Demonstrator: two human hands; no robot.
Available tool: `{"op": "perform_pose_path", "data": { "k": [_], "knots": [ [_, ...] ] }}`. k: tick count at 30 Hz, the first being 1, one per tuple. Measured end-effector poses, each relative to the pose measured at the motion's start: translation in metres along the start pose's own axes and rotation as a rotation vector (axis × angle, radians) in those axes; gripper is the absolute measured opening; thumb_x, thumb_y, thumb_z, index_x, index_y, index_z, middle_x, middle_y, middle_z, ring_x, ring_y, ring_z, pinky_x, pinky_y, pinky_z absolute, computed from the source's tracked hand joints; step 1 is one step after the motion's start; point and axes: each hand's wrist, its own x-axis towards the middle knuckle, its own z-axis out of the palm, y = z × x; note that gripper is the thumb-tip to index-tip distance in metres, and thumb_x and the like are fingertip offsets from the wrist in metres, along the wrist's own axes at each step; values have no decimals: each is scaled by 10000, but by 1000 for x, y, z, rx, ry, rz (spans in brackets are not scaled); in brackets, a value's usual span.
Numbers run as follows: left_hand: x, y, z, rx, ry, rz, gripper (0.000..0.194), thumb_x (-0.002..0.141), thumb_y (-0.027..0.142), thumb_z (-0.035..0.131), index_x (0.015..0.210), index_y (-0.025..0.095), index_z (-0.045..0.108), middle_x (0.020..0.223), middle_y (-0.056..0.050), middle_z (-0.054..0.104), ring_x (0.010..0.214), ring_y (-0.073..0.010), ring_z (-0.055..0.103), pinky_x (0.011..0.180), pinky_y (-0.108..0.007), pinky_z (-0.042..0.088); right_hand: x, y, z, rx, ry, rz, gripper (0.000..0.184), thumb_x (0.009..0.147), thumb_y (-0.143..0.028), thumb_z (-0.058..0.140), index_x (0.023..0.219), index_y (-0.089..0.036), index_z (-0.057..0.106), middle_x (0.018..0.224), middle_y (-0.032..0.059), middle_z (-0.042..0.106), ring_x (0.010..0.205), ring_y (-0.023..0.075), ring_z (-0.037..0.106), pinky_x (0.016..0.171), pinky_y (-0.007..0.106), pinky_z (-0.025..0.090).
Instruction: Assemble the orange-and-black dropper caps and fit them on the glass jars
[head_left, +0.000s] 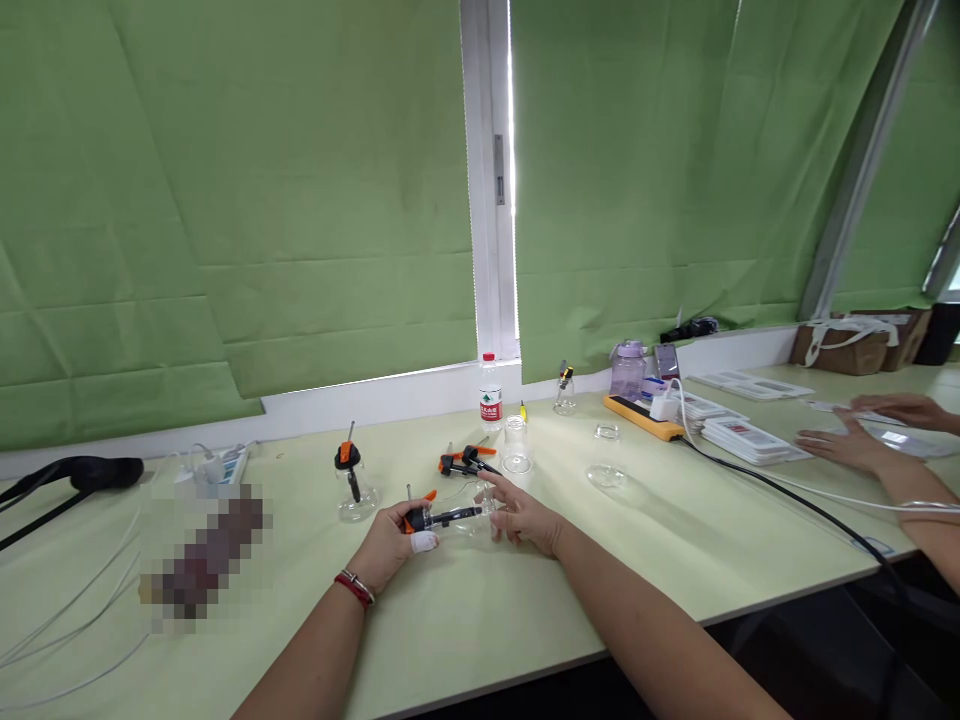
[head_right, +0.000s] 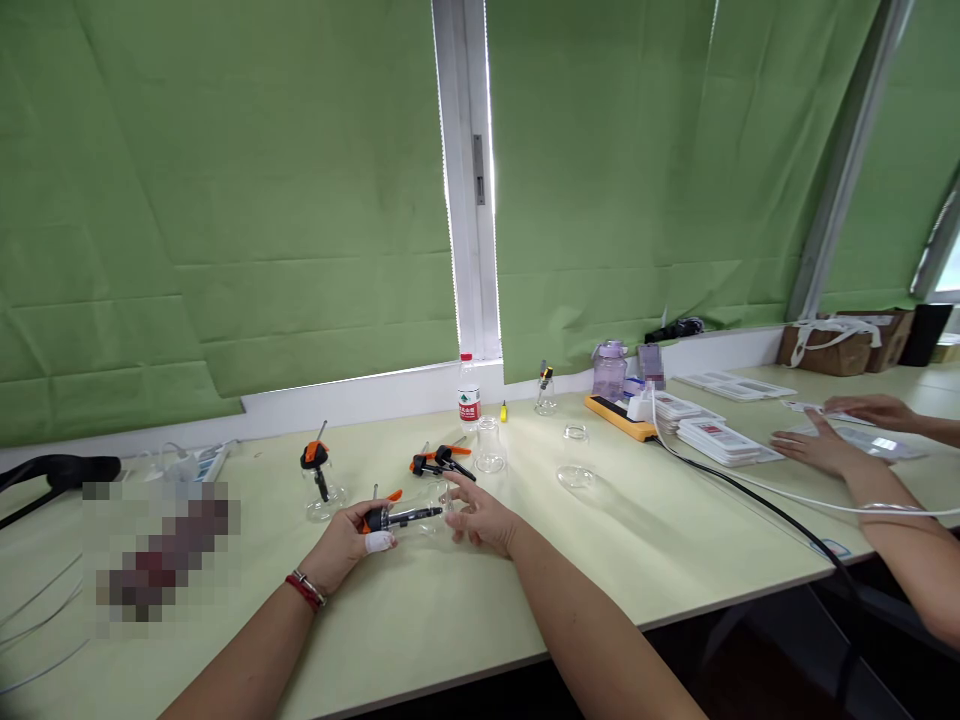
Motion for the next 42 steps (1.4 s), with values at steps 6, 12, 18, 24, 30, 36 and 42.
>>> {"op": "perform_pose_path", "data": {
  "k": [6,12,18,24,30,36,42],
  "knots": [
    [-1,0,0,-4,-16,-9,565,462,249,836,989,138,665,797,-7,616,705,-135,540,667,-256,450,1,1,0,0,-10,16,689,664,-438,706,1266,-262,422,1118,72,553,550,53,529,411,176,313],
    [0,-2,2,-14,-30,-14,614,435,225,843,1010,122,654,782,-16,635,693,-144,559,691,-283,468,11,9,3,-38,46,64,553,773,-639,467,1025,-151,534,728,20,635,381,41,405,338,179,199],
    [0,-1,1,11,-16,-2,587,443,242,839,991,127,662,886,-51,645,732,-149,555,690,-273,471,11,12,1,-77,62,62,604,789,-672,406,977,-122,569,641,18,608,377,49,416,335,178,228],
    [2,-4,-1,11,3,9,585,453,243,836,997,126,654,887,-48,635,751,-152,554,713,-280,469,2,5,-3,24,-3,3,729,703,-499,658,1339,-296,365,1193,82,522,643,95,605,405,176,337],
    [1,-5,0,3,-29,-10,591,460,233,839,1007,122,643,844,-32,619,715,-132,539,684,-265,467,5,5,0,10,15,48,544,771,-531,566,1190,-189,512,842,36,619,451,50,486,352,179,240],
    [0,-2,1,-2,-41,-12,598,457,223,838,1013,123,643,817,-26,621,703,-132,540,682,-269,464,11,11,3,-32,74,56,563,803,-640,417,987,-131,571,735,36,644,391,43,422,324,173,208],
    [1,-1,0,19,-19,10,581,461,228,835,1002,124,651,860,-43,629,729,-143,548,694,-272,466,7,8,1,-7,44,45,630,755,-602,536,1229,-192,464,934,62,615,508,67,550,347,167,272]
  ]
}}
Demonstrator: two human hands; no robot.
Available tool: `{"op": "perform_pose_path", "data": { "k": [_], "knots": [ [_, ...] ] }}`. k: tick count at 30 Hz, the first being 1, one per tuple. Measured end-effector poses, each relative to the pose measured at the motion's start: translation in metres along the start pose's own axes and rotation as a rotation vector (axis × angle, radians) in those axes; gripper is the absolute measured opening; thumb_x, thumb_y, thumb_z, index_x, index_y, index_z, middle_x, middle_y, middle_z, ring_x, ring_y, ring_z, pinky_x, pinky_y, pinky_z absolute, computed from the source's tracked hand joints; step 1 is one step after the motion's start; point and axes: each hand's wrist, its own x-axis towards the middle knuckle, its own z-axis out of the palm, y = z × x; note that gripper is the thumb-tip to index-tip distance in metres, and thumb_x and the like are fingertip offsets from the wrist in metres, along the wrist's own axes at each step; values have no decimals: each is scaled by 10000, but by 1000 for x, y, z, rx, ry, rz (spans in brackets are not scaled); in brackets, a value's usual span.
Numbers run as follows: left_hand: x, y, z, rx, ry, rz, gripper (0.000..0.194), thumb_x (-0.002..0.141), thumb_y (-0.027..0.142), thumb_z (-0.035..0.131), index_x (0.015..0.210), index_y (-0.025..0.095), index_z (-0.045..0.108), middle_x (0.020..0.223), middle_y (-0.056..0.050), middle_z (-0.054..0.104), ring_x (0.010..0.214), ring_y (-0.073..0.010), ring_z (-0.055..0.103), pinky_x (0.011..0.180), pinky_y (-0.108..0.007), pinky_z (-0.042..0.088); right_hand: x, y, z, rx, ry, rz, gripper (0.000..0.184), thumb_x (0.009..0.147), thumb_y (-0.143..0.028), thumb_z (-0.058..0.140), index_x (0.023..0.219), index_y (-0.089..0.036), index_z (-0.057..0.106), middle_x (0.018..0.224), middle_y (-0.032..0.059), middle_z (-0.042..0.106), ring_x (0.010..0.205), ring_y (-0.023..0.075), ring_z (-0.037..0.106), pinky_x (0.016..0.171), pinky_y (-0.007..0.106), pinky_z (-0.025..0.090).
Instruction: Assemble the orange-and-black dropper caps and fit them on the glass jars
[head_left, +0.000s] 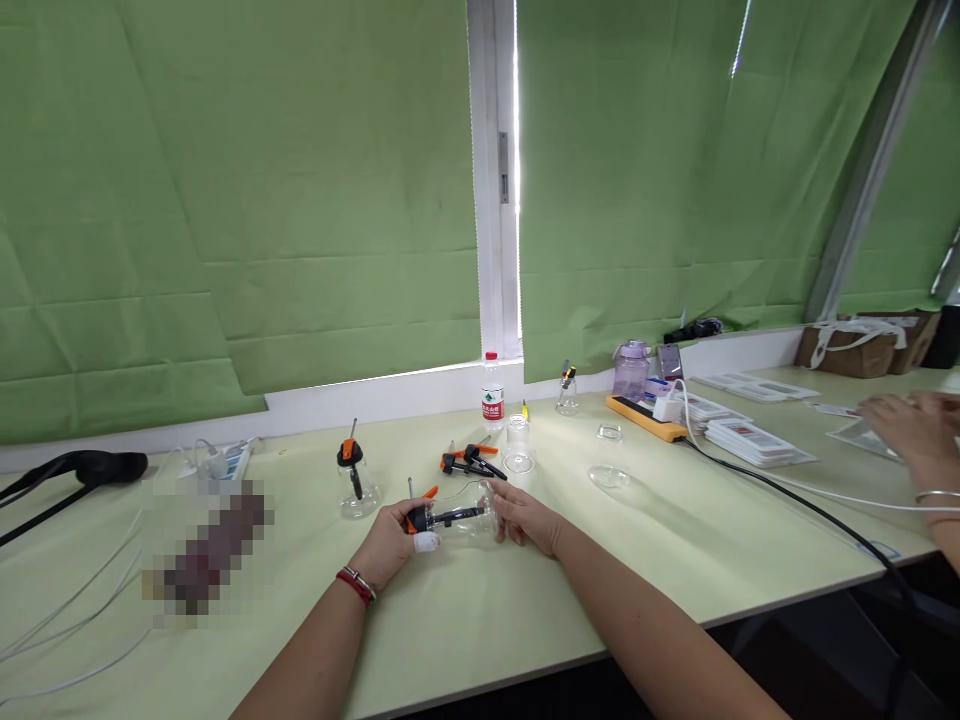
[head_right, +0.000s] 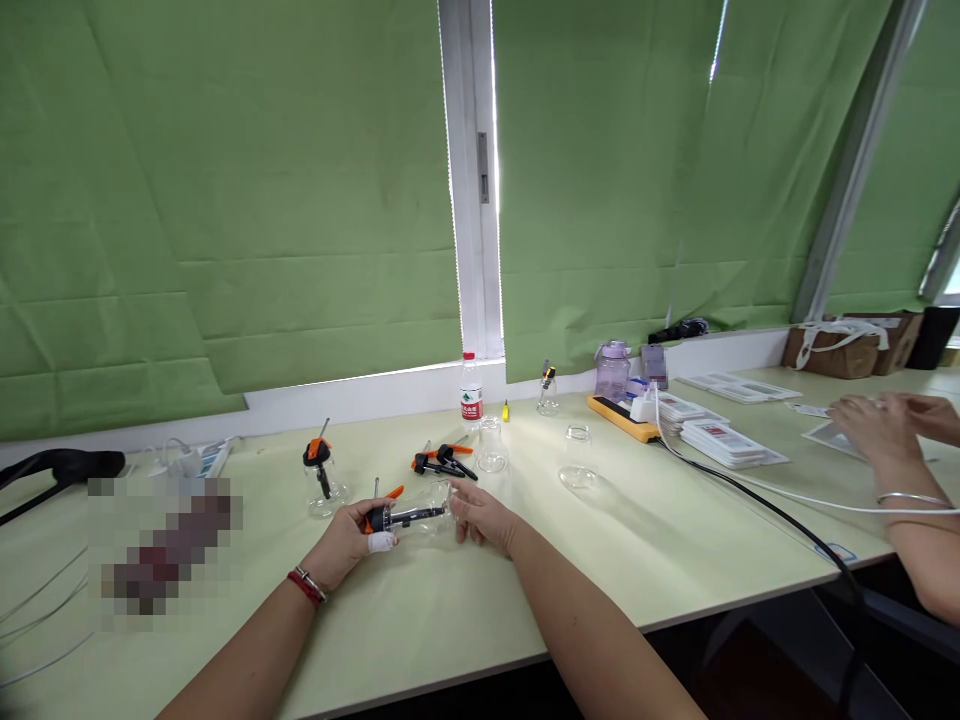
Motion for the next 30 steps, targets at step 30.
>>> {"op": "perform_pose_path", "data": {
  "k": [30],
  "knots": [
    [-1,0,0,16,2,6,583,441,248,841,985,129,667,823,-37,636,713,-150,546,679,-276,465,-1,-8,3,-11,-12,17,525,773,-568,528,1118,-173,522,754,17,612,401,34,384,350,177,180]
  ]
}}
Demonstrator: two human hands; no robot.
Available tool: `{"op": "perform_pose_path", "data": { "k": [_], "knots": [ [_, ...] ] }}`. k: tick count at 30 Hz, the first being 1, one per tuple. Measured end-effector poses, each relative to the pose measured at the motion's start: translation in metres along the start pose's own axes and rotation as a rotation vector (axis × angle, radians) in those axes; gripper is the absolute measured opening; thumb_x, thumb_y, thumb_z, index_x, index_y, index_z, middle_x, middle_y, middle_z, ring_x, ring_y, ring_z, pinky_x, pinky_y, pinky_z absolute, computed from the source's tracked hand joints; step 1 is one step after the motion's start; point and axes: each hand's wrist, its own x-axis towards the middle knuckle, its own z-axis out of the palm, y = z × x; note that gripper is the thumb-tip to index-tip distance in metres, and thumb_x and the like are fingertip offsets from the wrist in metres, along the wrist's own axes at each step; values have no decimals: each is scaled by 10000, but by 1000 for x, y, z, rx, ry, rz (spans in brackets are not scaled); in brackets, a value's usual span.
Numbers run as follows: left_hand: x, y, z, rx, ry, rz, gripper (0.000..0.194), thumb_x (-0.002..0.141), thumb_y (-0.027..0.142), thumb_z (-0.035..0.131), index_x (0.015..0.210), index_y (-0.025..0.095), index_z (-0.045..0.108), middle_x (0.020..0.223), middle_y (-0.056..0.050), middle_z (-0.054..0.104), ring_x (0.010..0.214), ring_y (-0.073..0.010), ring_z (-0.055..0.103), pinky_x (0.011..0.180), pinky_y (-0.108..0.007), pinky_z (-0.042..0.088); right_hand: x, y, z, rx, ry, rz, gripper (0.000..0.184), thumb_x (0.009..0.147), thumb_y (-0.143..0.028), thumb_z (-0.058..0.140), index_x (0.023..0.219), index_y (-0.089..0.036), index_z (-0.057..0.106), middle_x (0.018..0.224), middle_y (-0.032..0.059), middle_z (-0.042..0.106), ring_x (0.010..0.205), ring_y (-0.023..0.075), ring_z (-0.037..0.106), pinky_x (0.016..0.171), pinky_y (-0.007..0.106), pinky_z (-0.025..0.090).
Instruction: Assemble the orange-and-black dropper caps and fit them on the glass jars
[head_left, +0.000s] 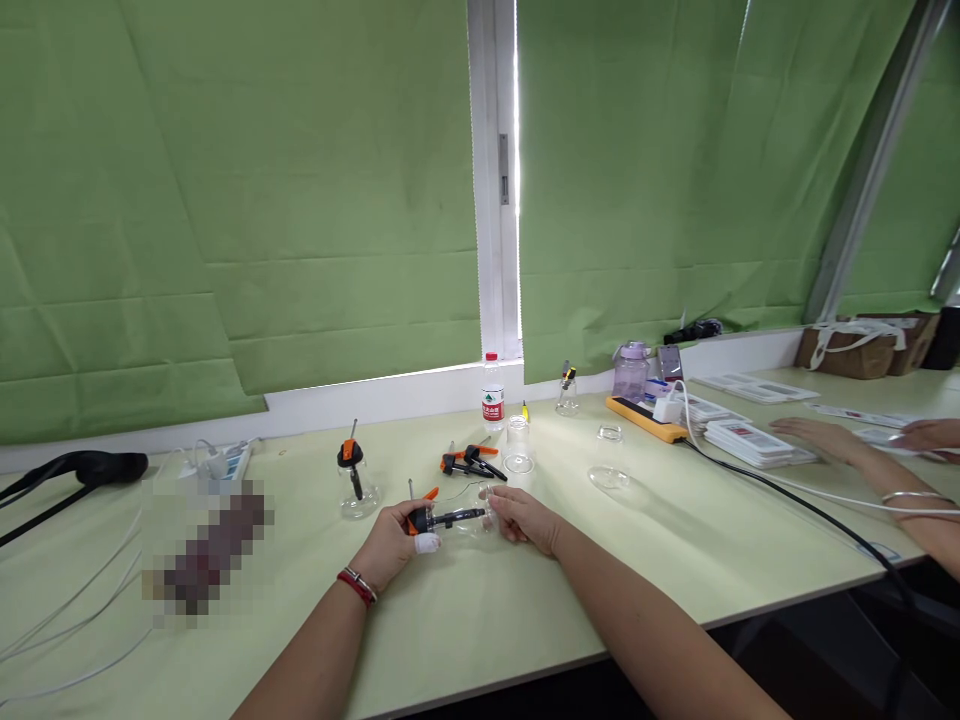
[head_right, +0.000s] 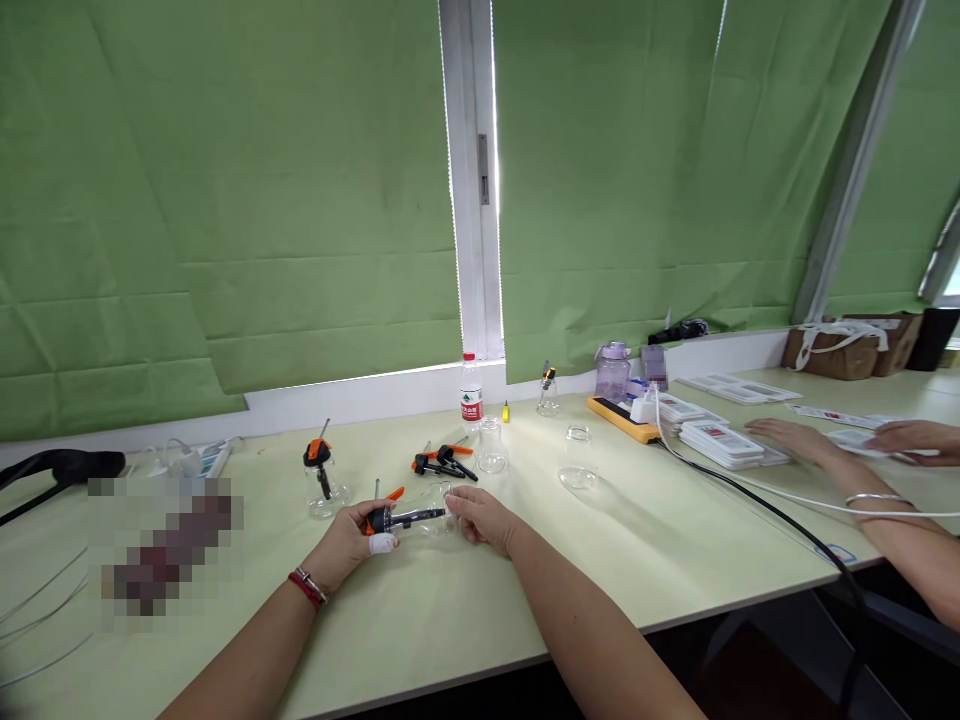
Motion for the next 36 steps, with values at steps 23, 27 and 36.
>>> {"op": "perform_pose_path", "data": {
  "k": [23,27,36],
  "knots": [
    [1,-4,-1,25,18,61,591,451,324,835,989,135,679,865,-44,642,746,-169,552,690,-287,463,-5,-6,0,64,-29,49,609,737,-459,602,1275,-245,413,927,37,596,406,26,428,356,185,158],
    [1,-4,-1,47,19,69,595,458,319,832,1000,131,675,848,-38,637,737,-168,549,675,-282,458,-6,-8,0,90,-46,67,568,744,-450,585,1251,-245,430,908,33,612,384,20,408,354,183,136],
    [-2,1,0,49,24,101,551,536,321,794,1038,158,635,903,-40,609,793,-172,551,701,-280,471,-5,-6,0,91,-63,50,478,777,-496,543,1160,-214,493,920,50,632,416,27,442,343,173,136]
  ]
}}
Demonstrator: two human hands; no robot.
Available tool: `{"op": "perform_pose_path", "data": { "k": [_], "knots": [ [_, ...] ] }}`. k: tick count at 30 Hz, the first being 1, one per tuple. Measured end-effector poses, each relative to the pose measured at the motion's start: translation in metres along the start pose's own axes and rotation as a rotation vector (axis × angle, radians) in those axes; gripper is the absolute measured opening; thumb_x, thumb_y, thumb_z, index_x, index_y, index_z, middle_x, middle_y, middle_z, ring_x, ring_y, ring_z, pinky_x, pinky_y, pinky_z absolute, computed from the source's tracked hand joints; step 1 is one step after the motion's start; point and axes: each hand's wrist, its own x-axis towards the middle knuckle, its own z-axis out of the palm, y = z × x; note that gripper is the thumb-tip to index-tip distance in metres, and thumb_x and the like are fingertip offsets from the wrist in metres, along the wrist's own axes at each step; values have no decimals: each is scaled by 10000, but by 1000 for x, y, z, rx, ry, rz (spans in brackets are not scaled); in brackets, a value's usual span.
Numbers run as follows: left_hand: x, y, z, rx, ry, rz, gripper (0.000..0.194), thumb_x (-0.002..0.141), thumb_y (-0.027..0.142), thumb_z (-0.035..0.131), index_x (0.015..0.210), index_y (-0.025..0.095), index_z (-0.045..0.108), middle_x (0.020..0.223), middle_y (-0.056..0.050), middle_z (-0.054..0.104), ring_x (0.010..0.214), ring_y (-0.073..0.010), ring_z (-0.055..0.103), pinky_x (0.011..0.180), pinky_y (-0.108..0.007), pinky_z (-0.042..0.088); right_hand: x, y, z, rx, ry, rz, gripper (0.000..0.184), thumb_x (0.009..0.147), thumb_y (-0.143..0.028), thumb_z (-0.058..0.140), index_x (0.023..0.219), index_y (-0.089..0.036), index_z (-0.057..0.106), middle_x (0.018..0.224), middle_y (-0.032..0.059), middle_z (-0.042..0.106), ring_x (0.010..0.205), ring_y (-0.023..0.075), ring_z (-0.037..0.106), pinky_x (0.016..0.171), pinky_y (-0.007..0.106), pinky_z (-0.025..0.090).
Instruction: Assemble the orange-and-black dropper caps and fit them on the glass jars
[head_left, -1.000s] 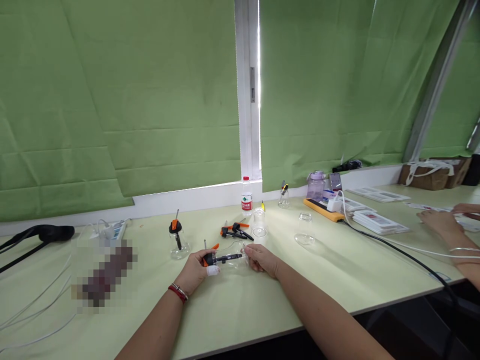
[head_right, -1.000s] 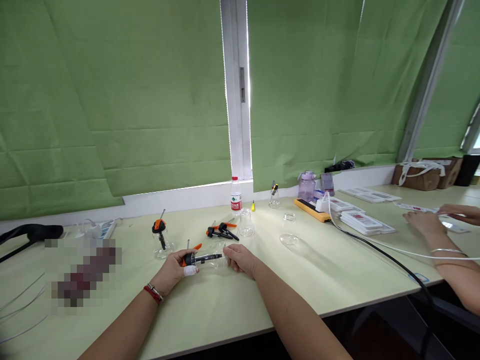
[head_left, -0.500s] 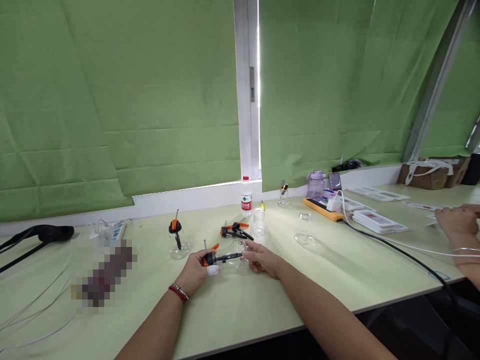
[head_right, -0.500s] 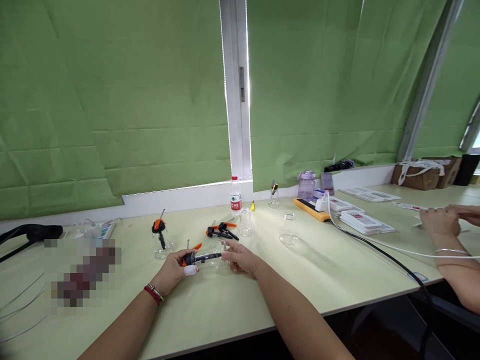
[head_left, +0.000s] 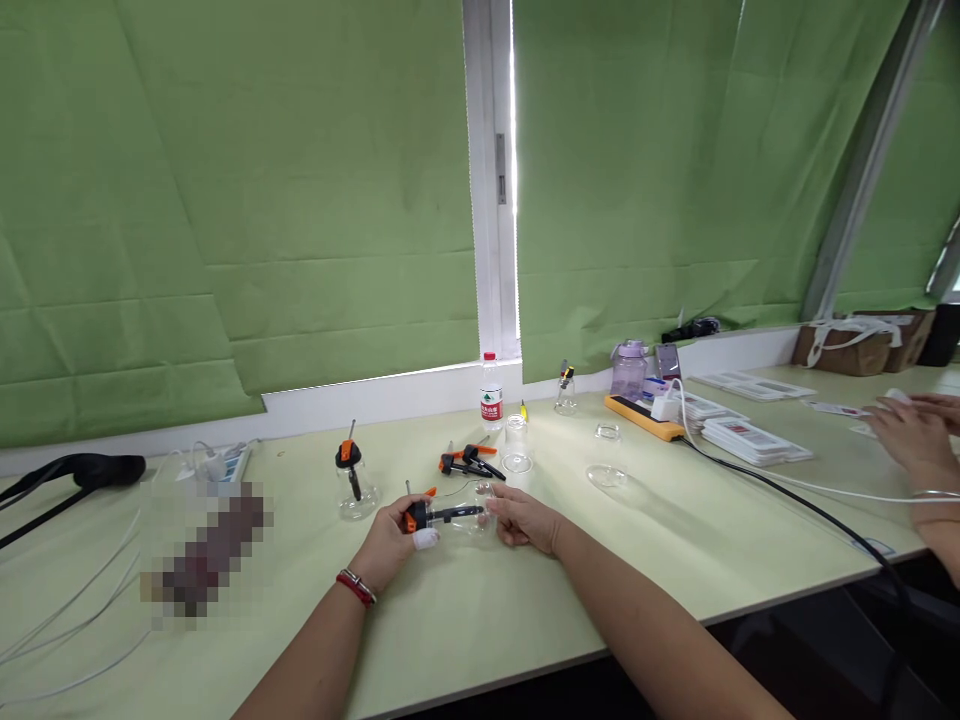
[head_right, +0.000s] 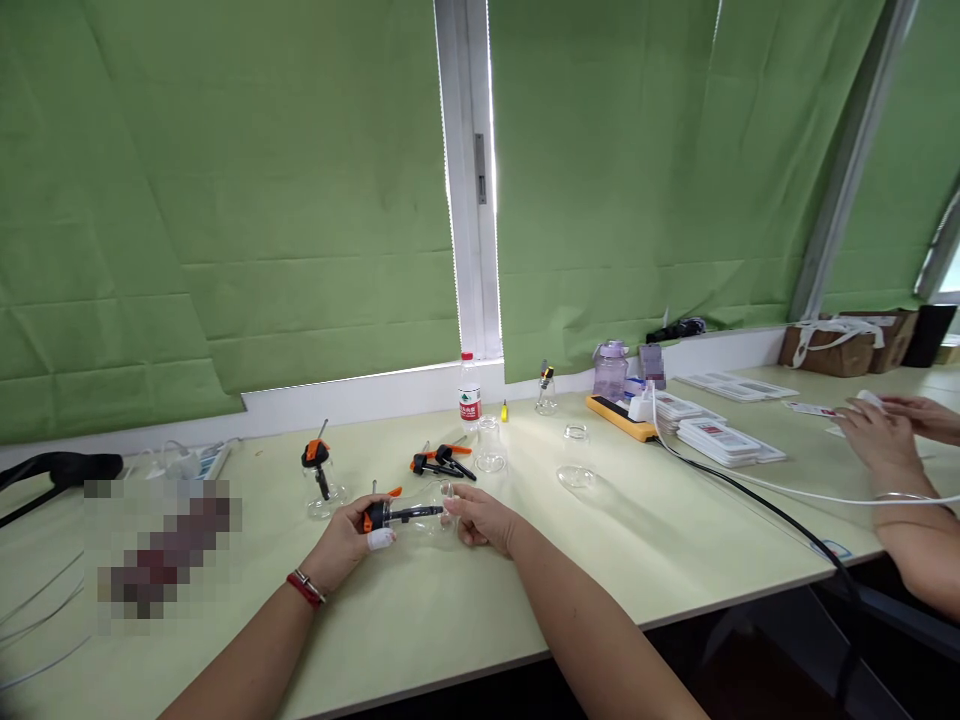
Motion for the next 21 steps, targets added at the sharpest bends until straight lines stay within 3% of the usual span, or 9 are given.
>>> {"op": "perform_pose_path", "data": {
  "k": [5,8,10,12,15,18,21],
  "knots": [
    [0,18,0,-7,41,40,493,694,395,673,1137,207,568,908,-30,587,749,-147,554,678,-277,479,2,7,1,-57,-49,-34,576,703,-407,674,1212,-208,490,912,34,604,528,61,524,377,158,260],
    [5,32,-1,53,49,101,498,704,375,668,1154,203,545,933,-40,598,829,-161,560,765,-288,465,3,9,2,-87,-78,-95,619,644,-358,740,1209,-218,526,917,23,584,650,90,529,480,174,389],
    [11,40,-3,126,34,131,517,705,390,662,1166,192,538,925,-47,611,822,-165,562,754,-286,461,3,9,3,-154,-109,-118,571,626,-353,756,1152,-216,582,922,16,581,633,74,491,513,186,409],
    [18,47,-6,281,41,158,533,713,425,639,1179,185,541,850,-42,627,760,-169,565,698,-279,451,5,10,1,-219,-114,-105,565,620,-363,762,1141,-217,599,942,12,580,578,45,438,513,187,406],
    [30,56,-11,701,160,160,579,720,469,603,1229,204,523,751,-34,633,687,-196,565,635,-286,412,9,15,-2,-244,-64,-58,723,593,-375,779,1251,-220,522,1017,29,576,577,39,419,525,194,424],
    [43,58,-16,1056,212,125,585,765,460,530,1288,204,468,925,-91,641,783,-254,584,631,-305,400,11,19,-4,-250,-41,-41,769,598,-395,773,1285,-197,491,1038,47,580,603,50,428,545,206,452],
    [55,54,-21,1217,219,41,501,844,395,400,1294,186,467,1033,-145,595,841,-282,585,635,-327,415,12,22,-4,-247,-41,-44,704,618,-407,754,1248,-189,530,1027,51,587,619,60,438,553,214,467]
  ]
}}
